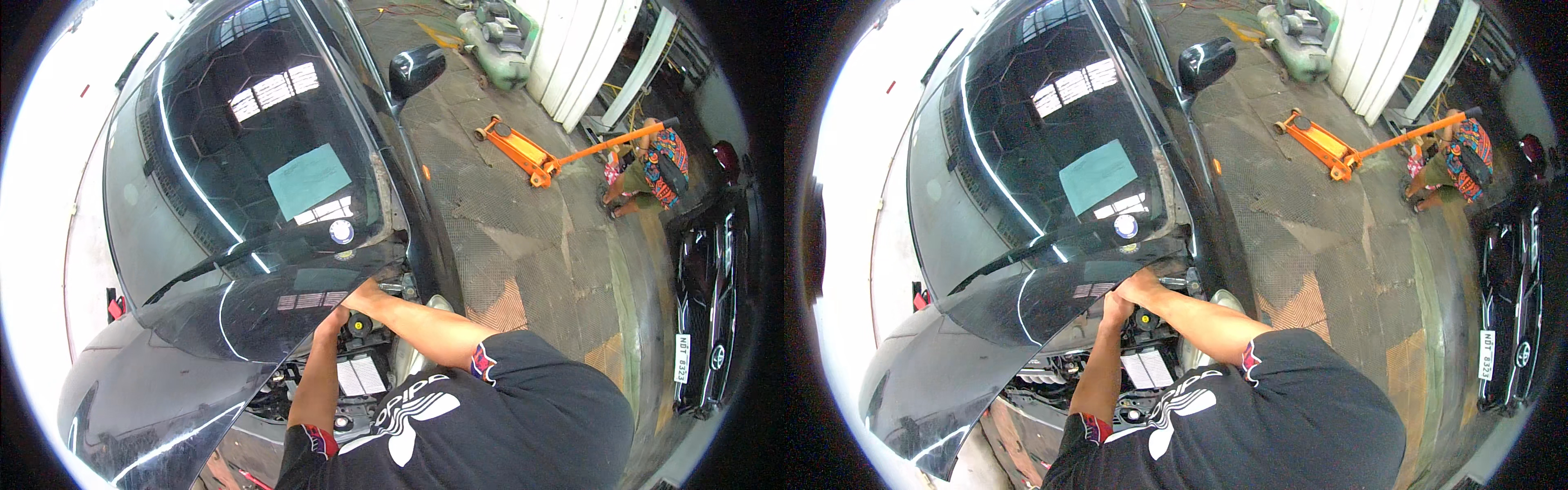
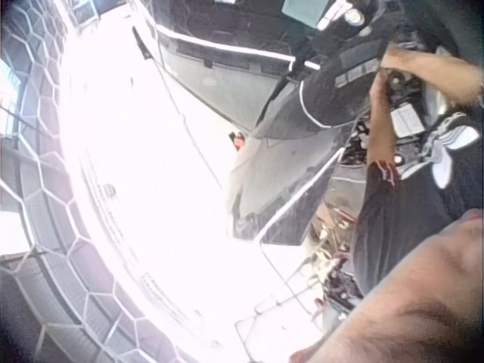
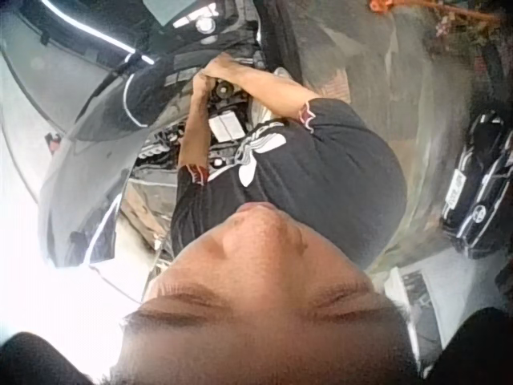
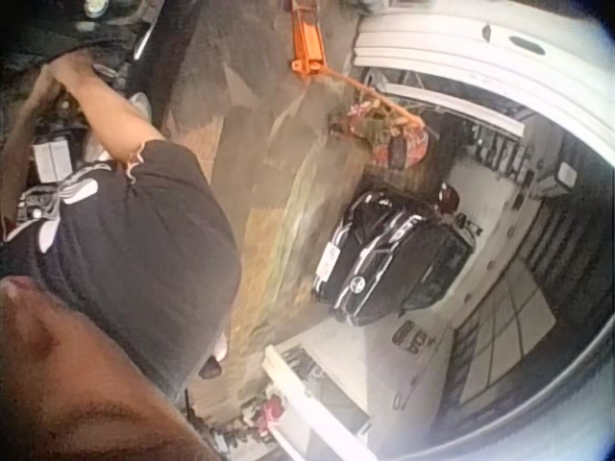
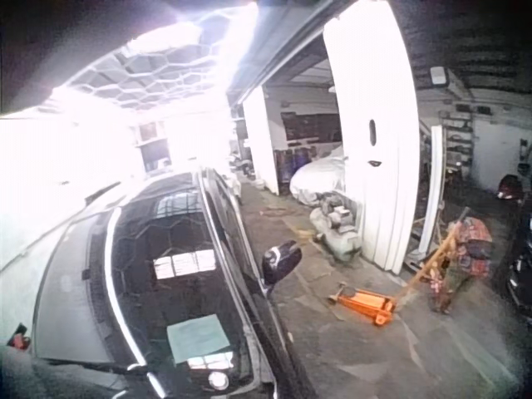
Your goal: The person works on a car engine with the hood open, using a wrench to tighten bolts on the engine block. They move around the front of the vehicle to access different areas, occasionally picking up tools from a toolbox on the floor.
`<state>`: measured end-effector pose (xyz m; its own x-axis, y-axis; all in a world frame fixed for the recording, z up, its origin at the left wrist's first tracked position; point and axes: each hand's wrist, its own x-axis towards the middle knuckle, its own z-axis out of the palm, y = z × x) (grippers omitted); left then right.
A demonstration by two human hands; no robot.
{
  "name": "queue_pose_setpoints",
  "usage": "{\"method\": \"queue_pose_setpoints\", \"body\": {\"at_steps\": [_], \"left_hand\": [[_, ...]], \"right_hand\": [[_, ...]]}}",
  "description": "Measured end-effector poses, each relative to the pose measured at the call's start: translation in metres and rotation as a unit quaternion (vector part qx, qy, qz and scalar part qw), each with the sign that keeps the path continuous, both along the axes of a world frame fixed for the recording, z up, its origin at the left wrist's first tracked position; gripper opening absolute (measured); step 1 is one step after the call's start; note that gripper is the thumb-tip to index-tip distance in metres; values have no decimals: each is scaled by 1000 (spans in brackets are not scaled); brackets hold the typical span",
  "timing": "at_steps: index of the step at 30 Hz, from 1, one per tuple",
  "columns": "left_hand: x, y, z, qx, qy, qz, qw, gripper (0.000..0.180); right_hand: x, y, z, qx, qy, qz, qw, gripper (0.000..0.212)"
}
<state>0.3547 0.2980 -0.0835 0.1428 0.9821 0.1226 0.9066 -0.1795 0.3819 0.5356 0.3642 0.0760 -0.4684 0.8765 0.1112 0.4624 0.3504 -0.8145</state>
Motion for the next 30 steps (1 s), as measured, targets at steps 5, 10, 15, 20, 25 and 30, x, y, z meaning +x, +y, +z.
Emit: {"method": "queue_pose_setpoints", "body": {"at_steps": [5, 10, 15, 20, 25, 30], "left_hand": [[7, -1, 0, 0, -28, 114, 993, 30], [22, 0, 34, 68, -57, 116, 989, 39], [34, -1, 52, 28, -32, 105, 994, 37], [34, 2, 38, 30, -28, 81, 996, 18], [32, -4, 44, 111, -76, 87, 987, 18], [39, -4, 56, 73, -15, 84, 994, 19]], "right_hand": [[-3, -4, 2, -11, 27, 12, 999, 40], [-2, -2, 6, 24, 5, -5, 1000, 42], [1, 3, 3, -56, 7, 16, 998, 43], [-1, 0, -4, -21, -4, 35, 999, 39], [-5, 1, -7, 8, -10, 43, 999, 40], [-5, 2, -5, 3, 33, 15, 999, 38]]}}
